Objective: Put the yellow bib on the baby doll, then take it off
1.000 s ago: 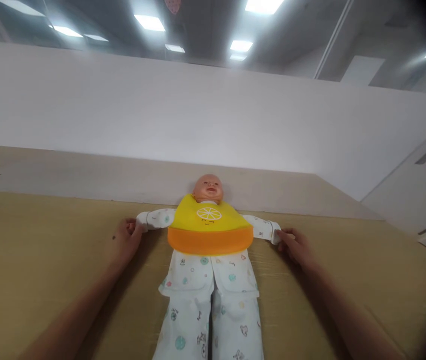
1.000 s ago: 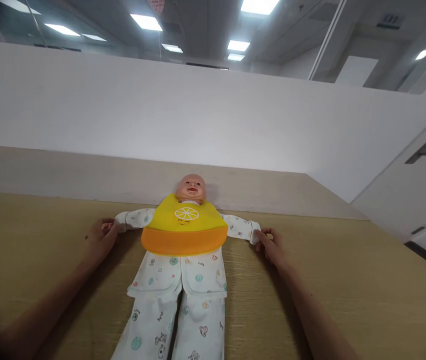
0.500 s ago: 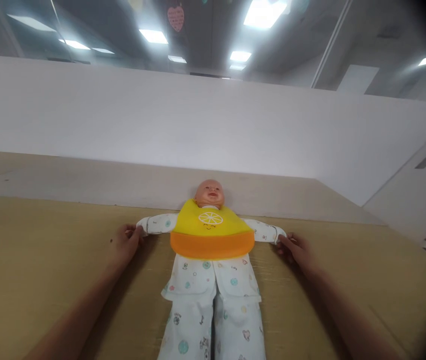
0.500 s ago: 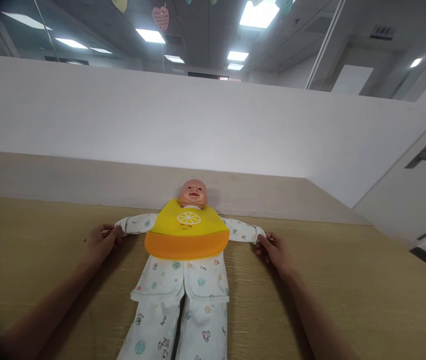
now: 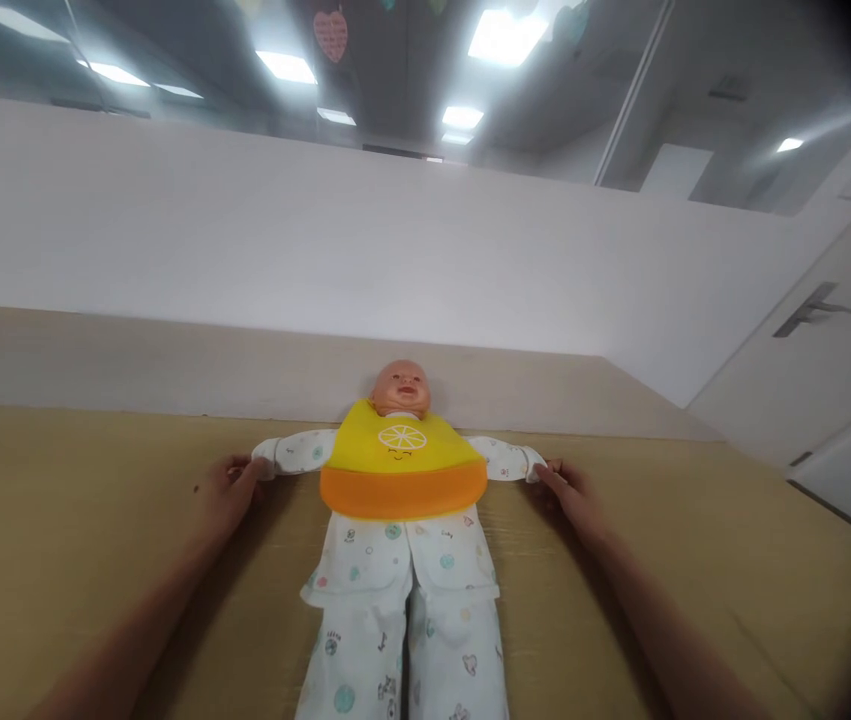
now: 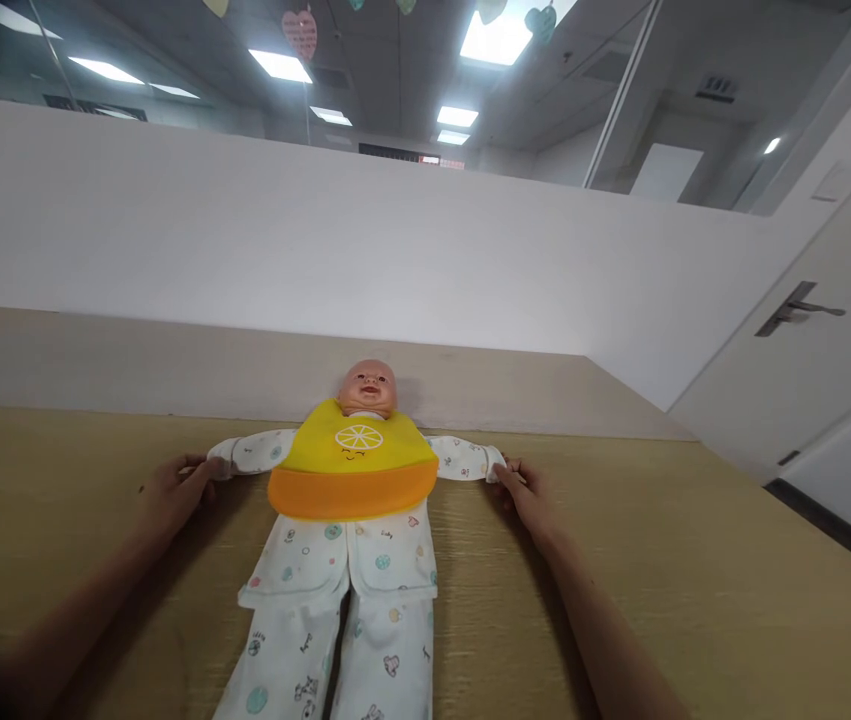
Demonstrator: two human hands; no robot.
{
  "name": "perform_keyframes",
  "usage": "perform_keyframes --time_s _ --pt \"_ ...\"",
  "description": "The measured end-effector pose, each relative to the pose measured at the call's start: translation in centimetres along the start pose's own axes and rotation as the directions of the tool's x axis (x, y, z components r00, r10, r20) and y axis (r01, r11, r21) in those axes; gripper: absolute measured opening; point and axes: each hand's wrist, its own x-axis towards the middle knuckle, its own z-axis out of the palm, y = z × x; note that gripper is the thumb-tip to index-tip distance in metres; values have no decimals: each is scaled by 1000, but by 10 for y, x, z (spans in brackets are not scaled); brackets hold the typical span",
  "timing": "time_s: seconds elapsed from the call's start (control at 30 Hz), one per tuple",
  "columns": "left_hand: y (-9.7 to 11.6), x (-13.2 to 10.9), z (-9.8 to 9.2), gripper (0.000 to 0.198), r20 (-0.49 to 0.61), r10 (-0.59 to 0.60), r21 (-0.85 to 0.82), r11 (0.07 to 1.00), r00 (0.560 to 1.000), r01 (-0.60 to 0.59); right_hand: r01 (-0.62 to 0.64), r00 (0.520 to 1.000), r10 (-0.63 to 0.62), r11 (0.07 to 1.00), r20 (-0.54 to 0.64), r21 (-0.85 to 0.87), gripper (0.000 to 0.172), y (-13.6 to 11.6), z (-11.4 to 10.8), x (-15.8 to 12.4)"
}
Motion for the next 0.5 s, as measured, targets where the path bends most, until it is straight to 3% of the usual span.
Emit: perform_keyframes --time_s 0.3,0.5 --pt "9 -8 -5 36 59 14 47 999 998 -17 -107 992 113 990 54 -90 45 -2 -1 5" --pt "7 -1 -1 30 -31 34 56 998 999 -33 -50 999 51 997 -4 57 47 6 -5 11"
